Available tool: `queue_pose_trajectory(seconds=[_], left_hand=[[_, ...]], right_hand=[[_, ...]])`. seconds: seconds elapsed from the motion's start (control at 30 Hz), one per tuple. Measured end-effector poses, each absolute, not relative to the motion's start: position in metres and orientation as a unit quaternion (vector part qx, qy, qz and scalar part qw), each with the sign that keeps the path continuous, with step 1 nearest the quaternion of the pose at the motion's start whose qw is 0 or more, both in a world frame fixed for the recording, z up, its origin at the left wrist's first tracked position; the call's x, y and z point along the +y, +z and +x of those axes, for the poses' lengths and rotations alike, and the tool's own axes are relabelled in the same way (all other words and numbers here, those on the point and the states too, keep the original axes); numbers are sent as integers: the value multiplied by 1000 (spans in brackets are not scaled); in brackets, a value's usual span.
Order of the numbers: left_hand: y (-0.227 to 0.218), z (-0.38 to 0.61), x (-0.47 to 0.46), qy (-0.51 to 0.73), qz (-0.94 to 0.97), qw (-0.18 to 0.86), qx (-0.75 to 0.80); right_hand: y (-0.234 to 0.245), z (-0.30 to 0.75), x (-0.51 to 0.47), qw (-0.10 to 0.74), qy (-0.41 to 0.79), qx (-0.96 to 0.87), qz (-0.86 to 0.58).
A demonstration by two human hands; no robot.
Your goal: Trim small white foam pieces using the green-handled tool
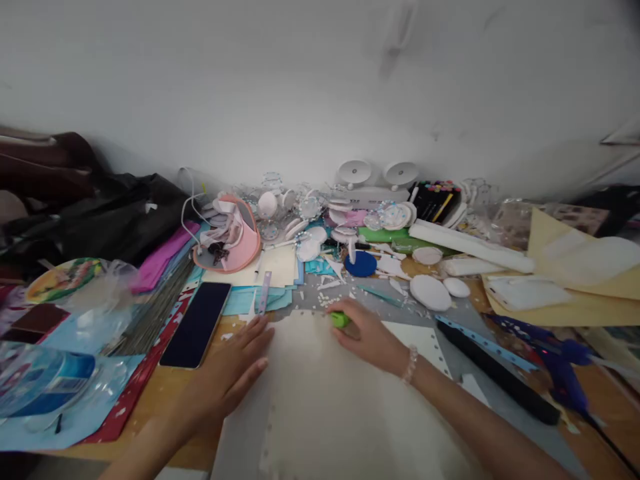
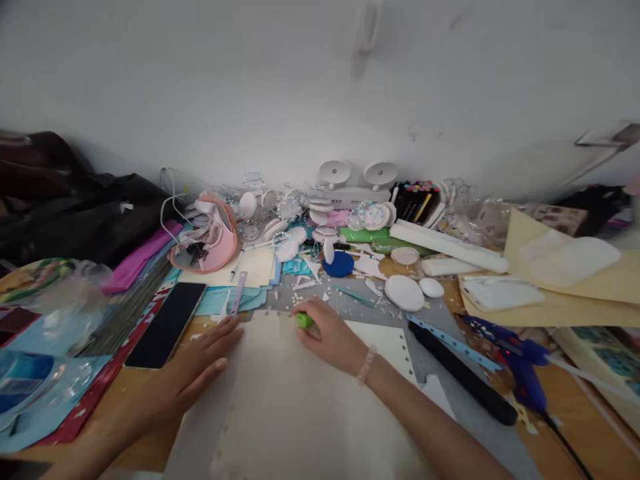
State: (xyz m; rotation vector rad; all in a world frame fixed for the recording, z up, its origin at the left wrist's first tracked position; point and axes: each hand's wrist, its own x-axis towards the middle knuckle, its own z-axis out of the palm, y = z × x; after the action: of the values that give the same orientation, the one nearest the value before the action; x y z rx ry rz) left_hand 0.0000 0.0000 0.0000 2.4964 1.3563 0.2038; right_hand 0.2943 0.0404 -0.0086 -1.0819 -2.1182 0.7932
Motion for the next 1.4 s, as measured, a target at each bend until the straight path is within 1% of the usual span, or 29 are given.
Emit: queue_pose_trajectory(seconds=[0.17, 0.3, 0.4, 0.5, 0.57, 0.7, 0.87, 0.97, 1.07, 1.27, 1.4], left_hand=[[4, -7, 4, 80, 866, 159, 467], [21, 21, 27, 188, 803, 204, 528], [29, 52, 52, 261, 747, 307, 528], [26, 74, 71, 251, 724, 412, 493], [20, 81, 78, 242, 724, 452, 462], [5, 82, 81, 248, 731, 446, 454], [-1, 81, 78, 260, 728, 432, 464], [2, 82, 75, 271, 729, 417, 471], [4, 83, 72, 283, 730, 416, 463], [5, 84, 70, 280, 744, 427, 430], [5, 84, 69, 292, 741, 432, 423]], right_hand=[[10, 310, 55, 339, 278, -780, -447], [7, 295, 59, 340, 286, -789, -425], [3, 281, 61, 352, 281, -794, -408], [4, 279, 66, 363, 279, -786, -415], [9, 285, 71, 358, 293, -777, -427], [26, 305, 79, 351, 318, -760, -445], [42, 320, 79, 275, 287, -815, -421], [41, 317, 76, 253, 284, -823, -421], [34, 310, 74, 251, 273, -829, -419], [23, 305, 73, 273, 217, -844, -407], [20, 304, 73, 256, 213, -853, -401]])
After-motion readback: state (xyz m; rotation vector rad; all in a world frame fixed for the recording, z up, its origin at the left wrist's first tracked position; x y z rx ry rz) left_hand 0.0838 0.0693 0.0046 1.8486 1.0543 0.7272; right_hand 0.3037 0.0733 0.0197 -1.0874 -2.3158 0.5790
